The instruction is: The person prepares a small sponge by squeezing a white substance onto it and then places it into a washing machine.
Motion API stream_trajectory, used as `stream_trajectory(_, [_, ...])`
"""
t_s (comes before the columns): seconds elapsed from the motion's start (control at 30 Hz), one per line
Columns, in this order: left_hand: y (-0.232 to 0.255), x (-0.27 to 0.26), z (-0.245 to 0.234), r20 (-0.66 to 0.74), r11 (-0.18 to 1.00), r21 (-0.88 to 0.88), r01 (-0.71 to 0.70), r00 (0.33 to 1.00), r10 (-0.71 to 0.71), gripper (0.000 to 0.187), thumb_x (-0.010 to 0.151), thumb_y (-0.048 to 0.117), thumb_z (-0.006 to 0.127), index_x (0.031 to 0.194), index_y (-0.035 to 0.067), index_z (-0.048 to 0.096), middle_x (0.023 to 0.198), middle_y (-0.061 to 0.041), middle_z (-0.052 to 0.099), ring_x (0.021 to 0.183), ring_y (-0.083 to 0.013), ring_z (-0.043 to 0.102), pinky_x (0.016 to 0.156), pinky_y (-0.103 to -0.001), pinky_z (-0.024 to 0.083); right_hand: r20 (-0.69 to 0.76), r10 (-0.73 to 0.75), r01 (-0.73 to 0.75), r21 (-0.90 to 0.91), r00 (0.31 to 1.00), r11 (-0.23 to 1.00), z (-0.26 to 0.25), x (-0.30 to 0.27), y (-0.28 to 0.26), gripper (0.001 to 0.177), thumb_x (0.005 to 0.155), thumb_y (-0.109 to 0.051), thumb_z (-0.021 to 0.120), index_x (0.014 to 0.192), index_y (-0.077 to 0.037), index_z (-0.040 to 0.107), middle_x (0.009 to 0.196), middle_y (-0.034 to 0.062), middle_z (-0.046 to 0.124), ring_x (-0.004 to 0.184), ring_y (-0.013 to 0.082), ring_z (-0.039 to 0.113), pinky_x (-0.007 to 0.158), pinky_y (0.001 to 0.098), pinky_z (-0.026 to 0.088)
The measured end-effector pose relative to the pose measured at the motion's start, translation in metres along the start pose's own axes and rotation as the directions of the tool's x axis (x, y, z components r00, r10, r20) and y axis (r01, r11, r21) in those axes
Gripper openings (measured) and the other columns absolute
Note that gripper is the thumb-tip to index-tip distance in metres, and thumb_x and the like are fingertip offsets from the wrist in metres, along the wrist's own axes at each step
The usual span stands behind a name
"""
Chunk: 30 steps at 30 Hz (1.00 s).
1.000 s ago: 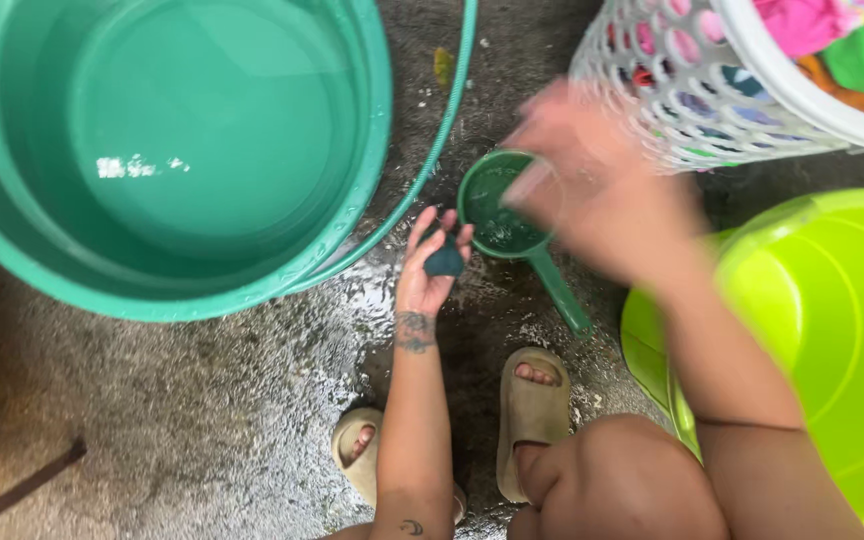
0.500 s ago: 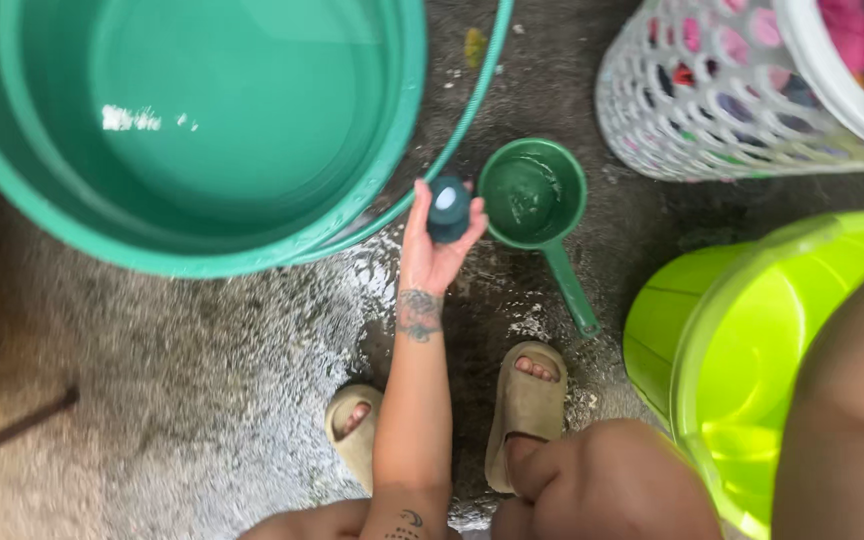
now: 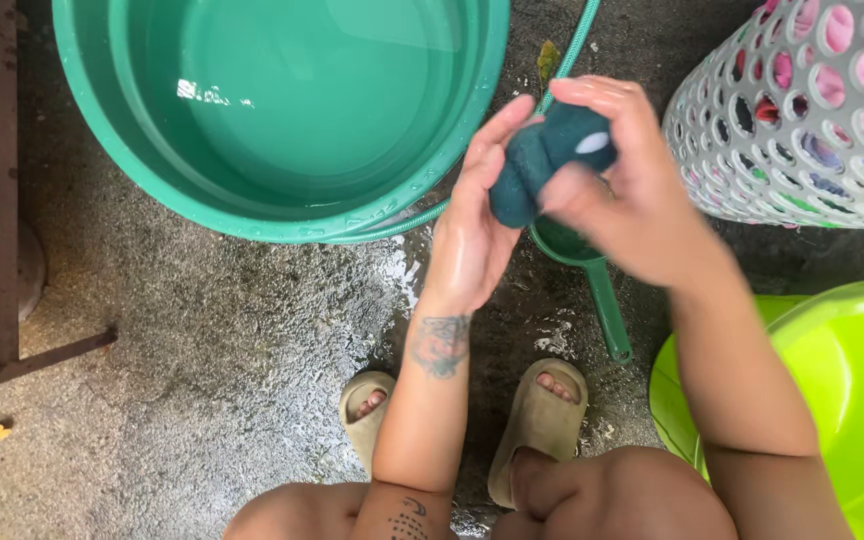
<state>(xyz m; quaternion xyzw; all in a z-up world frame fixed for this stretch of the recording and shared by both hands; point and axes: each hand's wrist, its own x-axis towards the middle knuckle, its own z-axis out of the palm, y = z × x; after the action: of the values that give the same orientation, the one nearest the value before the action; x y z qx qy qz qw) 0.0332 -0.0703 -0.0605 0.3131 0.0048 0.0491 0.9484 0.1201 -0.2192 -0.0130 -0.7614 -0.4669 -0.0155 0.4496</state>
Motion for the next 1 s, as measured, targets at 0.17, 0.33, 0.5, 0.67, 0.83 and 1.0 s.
stream_trajectory(0.17, [-0.015,0.004,0.002,-0.121,0.951,0.17,-0.258,0.952,0.28,0.059,0.109,0.016,0.053,0.162,0.006,0.029,0.167,-0.012,0.034,0.15,-0.0207,0.042,0.124,-0.035,0.04,-0.183,0.027,-0.015,0.064,0.983,0.998,0.047,-0.009,0.019,0.066,0.095,-0.026,0.089,0.143,-0.005,0.048,0.135,0.0098,0.051,0.12,0.0178,0.055,0.102,0.0296,0.05])
stream_trajectory(0.33, [-0.028,0.014,-0.027,-0.137,0.837,0.428,-0.341,0.891,0.433,0.044,0.115,0.018,0.053,0.154,0.003,0.039,0.159,-0.014,0.045,0.121,-0.0178,0.06,0.099,-0.03,0.054,-0.363,0.292,-0.057,0.539,0.885,0.84,0.046,-0.038,0.048,0.054,0.104,-0.022,0.087,0.14,-0.009,0.049,0.128,0.0028,0.054,0.105,0.0132,0.058,0.093,0.0265,0.052])
stream_trajectory(0.5, [-0.083,0.037,-0.111,-0.546,0.83,0.456,0.321,0.837,-0.024,0.041,0.099,0.037,0.058,0.128,0.009,0.054,0.087,-0.009,0.068,0.047,-0.0101,0.048,0.033,-0.021,0.032,0.132,0.612,-0.625,0.121,0.78,0.771,0.038,-0.078,0.12,0.044,0.087,-0.014,0.08,0.127,-0.015,0.063,0.116,0.0076,0.068,0.108,0.0165,0.067,0.095,0.0309,0.056])
stream_trajectory(0.67, [-0.217,0.021,-0.196,-0.619,0.878,0.218,0.427,0.756,-0.214,0.047,0.091,0.041,0.075,0.113,0.002,0.062,0.09,-0.004,0.066,0.069,-0.0112,0.065,0.055,-0.026,0.06,0.161,0.893,-0.73,-0.526,0.42,0.437,0.111,-0.127,0.213,0.066,0.085,-0.029,0.083,0.142,-0.017,0.051,0.139,0.0294,0.046,0.123,0.045,0.051,0.103,0.0497,0.047])
stream_trajectory(0.83, [-0.237,-0.01,-0.224,-0.611,0.864,-0.165,0.476,0.638,-0.468,0.043,0.095,0.051,0.066,0.116,0.014,0.063,0.089,-0.004,0.066,0.072,-0.0156,0.065,0.058,-0.03,0.056,0.118,0.931,-0.747,-0.565,0.345,0.349,0.132,-0.12,0.232,0.097,0.077,-0.027,0.091,0.154,-0.016,0.034,0.152,0.0343,0.026,0.122,0.0536,0.047,0.103,0.0513,0.048])
stream_trajectory(1.0, [-0.19,-0.001,-0.207,-0.458,0.875,-0.438,0.206,0.787,-0.414,0.046,0.101,0.054,0.059,0.121,0.013,0.063,0.101,-0.005,0.073,0.081,-0.019,0.067,0.068,-0.034,0.054,0.45,0.755,-0.723,0.689,0.477,0.046,0.083,-0.117,0.201,0.065,0.088,-0.02,0.08,0.147,-0.009,0.054,0.131,0.0179,0.059,0.107,0.0301,0.063,0.081,0.0471,0.055])
